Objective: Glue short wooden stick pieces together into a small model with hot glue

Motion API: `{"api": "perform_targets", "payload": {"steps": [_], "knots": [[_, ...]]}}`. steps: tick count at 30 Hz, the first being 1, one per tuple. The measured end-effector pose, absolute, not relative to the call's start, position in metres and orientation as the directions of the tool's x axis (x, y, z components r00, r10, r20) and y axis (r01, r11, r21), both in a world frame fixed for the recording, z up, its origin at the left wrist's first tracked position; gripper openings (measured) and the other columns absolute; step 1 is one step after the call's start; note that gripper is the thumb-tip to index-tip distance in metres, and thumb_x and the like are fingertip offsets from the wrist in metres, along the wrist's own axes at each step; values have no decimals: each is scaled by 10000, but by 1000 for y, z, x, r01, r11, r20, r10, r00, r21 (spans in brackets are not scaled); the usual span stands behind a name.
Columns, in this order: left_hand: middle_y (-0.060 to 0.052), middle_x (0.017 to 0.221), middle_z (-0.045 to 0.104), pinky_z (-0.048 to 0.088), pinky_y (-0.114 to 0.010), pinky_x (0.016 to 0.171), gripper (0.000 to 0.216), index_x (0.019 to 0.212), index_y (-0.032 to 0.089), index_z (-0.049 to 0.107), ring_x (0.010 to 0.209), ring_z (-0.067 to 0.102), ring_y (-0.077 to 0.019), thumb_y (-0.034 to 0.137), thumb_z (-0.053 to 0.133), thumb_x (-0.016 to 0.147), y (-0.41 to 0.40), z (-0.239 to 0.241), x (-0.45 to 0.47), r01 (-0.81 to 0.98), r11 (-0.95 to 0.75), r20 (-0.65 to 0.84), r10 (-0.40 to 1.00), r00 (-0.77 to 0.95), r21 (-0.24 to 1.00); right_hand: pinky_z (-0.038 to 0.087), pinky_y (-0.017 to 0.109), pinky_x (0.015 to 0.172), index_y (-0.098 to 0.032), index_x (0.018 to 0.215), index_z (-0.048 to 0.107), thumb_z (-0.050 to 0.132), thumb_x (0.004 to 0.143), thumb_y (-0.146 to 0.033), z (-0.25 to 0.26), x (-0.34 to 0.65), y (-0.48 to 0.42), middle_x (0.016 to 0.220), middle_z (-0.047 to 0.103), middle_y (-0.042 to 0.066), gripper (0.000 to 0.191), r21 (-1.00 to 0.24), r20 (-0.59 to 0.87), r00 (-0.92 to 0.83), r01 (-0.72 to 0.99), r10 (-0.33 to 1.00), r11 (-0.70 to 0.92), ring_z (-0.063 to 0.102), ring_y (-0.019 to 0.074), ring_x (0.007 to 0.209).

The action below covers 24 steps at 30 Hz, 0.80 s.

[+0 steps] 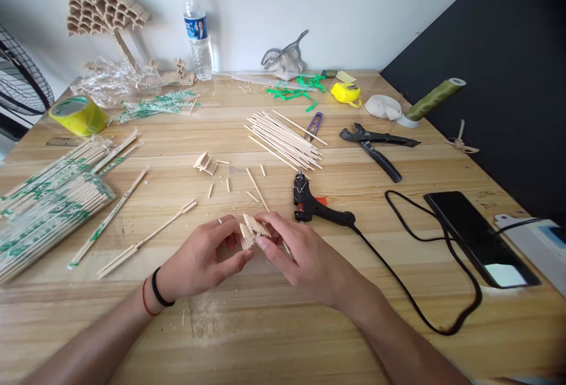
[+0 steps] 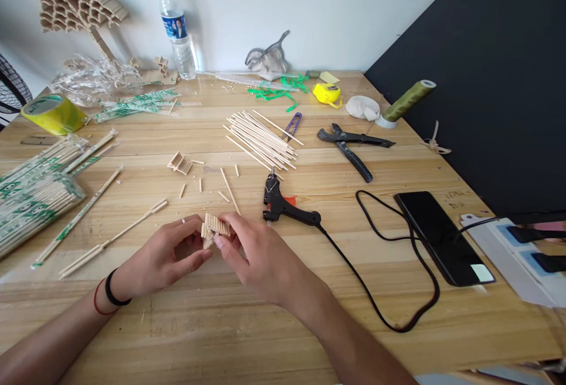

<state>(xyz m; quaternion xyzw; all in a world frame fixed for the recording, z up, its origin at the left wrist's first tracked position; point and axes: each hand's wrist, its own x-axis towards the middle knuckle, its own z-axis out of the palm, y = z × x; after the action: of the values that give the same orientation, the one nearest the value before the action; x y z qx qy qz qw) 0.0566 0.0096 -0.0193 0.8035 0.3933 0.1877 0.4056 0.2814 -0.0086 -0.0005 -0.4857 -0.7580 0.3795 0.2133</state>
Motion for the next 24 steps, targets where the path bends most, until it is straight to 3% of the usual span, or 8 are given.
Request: {"api": "perform_targets", "payload": {"steps": [24], "knots": [[36, 776, 487, 367, -258, 628, 206, 852, 201, 494, 663, 448, -120, 319, 593, 988, 10, -18, 59, 468, -353, -24, 778, 628, 810, 533, 360, 912, -176, 1299, 589, 482, 1068, -305, 0, 282, -10, 1206, 750, 113, 285, -768, -76, -449, 596, 890, 235, 718, 243, 1050]]}}
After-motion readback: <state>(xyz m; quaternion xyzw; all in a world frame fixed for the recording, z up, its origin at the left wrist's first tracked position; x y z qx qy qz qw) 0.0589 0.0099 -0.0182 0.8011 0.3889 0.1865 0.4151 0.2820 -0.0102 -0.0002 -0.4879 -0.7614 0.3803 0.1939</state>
